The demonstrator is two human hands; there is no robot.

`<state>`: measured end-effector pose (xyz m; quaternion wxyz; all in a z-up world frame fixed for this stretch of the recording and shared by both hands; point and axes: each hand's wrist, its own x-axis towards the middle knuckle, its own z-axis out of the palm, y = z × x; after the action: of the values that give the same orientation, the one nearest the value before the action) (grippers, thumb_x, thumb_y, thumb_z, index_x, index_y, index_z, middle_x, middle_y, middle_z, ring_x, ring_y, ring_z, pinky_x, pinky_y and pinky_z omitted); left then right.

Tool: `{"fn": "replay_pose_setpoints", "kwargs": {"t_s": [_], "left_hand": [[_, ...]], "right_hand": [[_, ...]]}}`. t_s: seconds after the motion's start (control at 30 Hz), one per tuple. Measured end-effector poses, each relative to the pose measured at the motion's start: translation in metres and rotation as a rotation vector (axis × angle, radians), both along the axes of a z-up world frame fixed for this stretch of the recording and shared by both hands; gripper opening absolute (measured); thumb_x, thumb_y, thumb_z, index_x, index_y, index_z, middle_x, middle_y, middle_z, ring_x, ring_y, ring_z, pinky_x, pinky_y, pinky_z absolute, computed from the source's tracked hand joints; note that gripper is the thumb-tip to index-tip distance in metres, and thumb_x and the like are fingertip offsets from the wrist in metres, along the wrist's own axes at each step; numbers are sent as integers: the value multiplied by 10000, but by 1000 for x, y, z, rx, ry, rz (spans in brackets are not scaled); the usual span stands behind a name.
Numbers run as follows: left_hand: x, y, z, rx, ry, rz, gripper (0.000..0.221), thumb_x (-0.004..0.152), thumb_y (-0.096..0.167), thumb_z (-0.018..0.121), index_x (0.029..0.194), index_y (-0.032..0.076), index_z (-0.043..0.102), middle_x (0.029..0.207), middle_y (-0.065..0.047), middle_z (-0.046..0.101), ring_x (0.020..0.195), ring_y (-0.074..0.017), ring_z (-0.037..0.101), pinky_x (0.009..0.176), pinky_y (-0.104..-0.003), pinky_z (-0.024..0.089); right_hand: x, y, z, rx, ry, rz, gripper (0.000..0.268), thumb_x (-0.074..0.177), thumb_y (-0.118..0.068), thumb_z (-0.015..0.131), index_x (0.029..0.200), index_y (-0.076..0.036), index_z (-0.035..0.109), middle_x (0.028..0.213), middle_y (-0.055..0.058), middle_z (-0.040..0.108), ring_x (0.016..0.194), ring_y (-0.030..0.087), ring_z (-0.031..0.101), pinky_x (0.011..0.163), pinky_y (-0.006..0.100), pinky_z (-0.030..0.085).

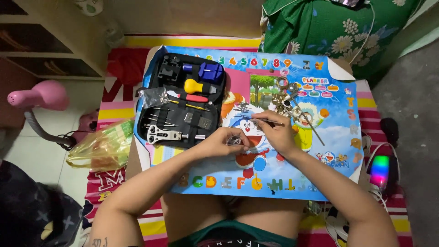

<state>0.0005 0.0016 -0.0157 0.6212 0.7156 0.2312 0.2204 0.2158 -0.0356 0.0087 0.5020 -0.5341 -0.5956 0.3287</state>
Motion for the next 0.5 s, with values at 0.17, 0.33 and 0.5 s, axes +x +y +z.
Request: {"fn": "replay_pose_setpoints", "kwargs": {"t_s": [0.17, 0.33, 0.5], "left_hand": [[-2, -3, 6, 1, 12, -2, 146, 836, 130, 818, 958, 80, 755, 798, -120, 729, 814, -213, 685, 790, -367, 542], [-2, -1, 10, -23, 3, 5, 123, 837, 123, 817, 940, 91, 757, 758, -73, 731, 771, -164, 695, 785, -321, 546], [-2, 0, 11, -5, 16, -4, 144, 834, 139, 820, 952, 83, 759, 777, -119, 729, 793, -226, 699, 767, -362, 545]], "right_hand": [[2, -2, -5, 4, 53, 5, 132, 920, 20, 757, 1024, -41, 811, 860, 121, 745, 792, 115, 641, 653, 269, 580], [-1, -3, 2, -38, 36, 43, 121, 926, 18, 749, 1020, -33, 805, 849, 133, 758, 772, 145, 677, 687, 271, 613], [1, -3, 2, -56, 25, 47, 122, 942, 2, 740, 1031, -43, 810, 861, 129, 767, 758, 129, 674, 646, 261, 612]]}}
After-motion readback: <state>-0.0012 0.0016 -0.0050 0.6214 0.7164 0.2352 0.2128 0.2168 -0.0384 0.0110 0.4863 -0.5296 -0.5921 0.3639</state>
